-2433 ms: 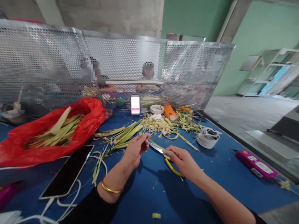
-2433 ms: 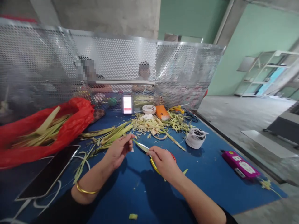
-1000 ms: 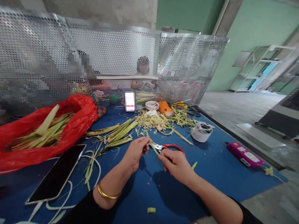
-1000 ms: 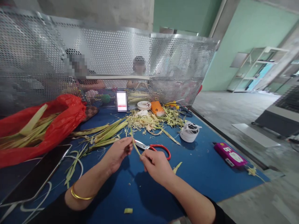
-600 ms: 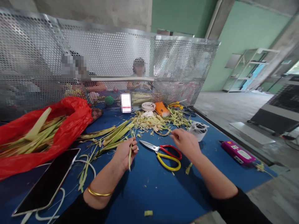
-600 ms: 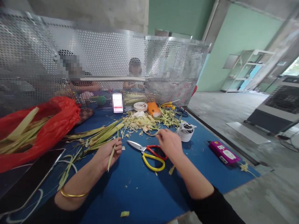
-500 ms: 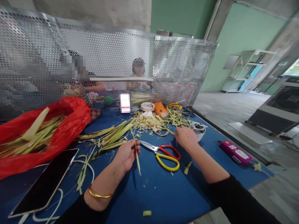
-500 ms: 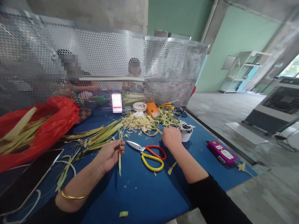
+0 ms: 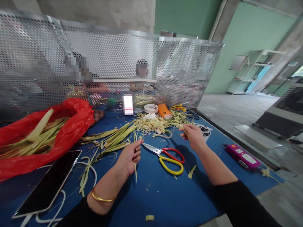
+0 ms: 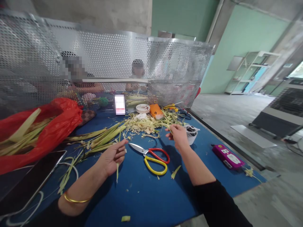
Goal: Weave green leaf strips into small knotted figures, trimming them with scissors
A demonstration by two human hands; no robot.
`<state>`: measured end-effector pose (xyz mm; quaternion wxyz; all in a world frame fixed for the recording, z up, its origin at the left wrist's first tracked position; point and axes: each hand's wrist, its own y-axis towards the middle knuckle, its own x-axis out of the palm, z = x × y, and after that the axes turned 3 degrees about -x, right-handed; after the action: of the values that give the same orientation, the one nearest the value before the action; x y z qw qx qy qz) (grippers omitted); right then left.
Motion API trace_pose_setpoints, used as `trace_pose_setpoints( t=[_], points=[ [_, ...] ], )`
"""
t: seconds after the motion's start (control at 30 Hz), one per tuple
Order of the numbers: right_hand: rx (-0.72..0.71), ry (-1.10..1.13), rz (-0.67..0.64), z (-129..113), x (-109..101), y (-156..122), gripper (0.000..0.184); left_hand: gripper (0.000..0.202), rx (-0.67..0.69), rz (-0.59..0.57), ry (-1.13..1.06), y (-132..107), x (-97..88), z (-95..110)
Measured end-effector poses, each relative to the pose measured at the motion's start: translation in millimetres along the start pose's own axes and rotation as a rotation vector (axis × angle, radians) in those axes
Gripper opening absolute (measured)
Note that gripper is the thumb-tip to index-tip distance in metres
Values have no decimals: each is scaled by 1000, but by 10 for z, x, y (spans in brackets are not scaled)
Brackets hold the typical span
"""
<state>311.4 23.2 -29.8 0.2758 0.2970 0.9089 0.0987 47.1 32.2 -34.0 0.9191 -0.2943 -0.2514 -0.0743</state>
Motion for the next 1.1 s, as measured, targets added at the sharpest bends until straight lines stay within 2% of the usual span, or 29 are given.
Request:
trace_pose_setpoints(
  t=[0.1, 0.2, 0.33, 0.47, 0.53, 0.6, 0.7, 0.8, 0.87, 0.93, 0.97, 1.0, 1.03, 1.1],
  points=[
    [-76, 58, 169, -68, 6, -76, 15, 11, 0, -6, 3, 7, -17, -14],
    [-250, 37, 290, -140, 30, -192, 15, 11, 22, -1, 6, -15, -3, -10],
    [-633, -211, 158, -293, 121, -417, 12, 22, 119, -12, 19, -99, 66, 0],
    [-1070, -528, 106, -493, 280, -628, 11, 40, 278, -42, 68, -158, 112, 3],
    [-1203, -608, 45, -562, 379, -698, 15, 39, 318, -35, 50, -153, 108, 6],
    [-1270, -639, -38, -588, 479, -746, 18, 38, 346, 5, 24, -130, 90, 13],
    [-1238, -559, -135, -544, 573, -760, 18, 37, 371, 69, 4, -86, 52, 38],
    [-1144, -399, -215, -430, 533, -651, 32, 33, 386, 96, -2, -51, 15, 83],
    [-1013, -383, -150, -355, 446, -515, 30, 31, 386, 108, 1, -38, -1, 110],
    [-823, -460, 31, -314, 359, -390, 28, 30, 382, 118, 15, -34, -4, 120],
    [-756, -455, 69, -312, 329, -355, 29, 30, 381, 121, 22, -34, 1, 115],
    [-701, -407, 54, -324, 314, -347, 30, 30, 379, 122, 33, -35, 9, 103],
    [-646, -314, -22, -347, 314, -368, 29, 31, 380, 120, 47, -38, 20, 85],
    [-470, -34, -324, -413, 362, -481, 24, 32, 384, 110, 92, -48, 45, 37]
  ],
)
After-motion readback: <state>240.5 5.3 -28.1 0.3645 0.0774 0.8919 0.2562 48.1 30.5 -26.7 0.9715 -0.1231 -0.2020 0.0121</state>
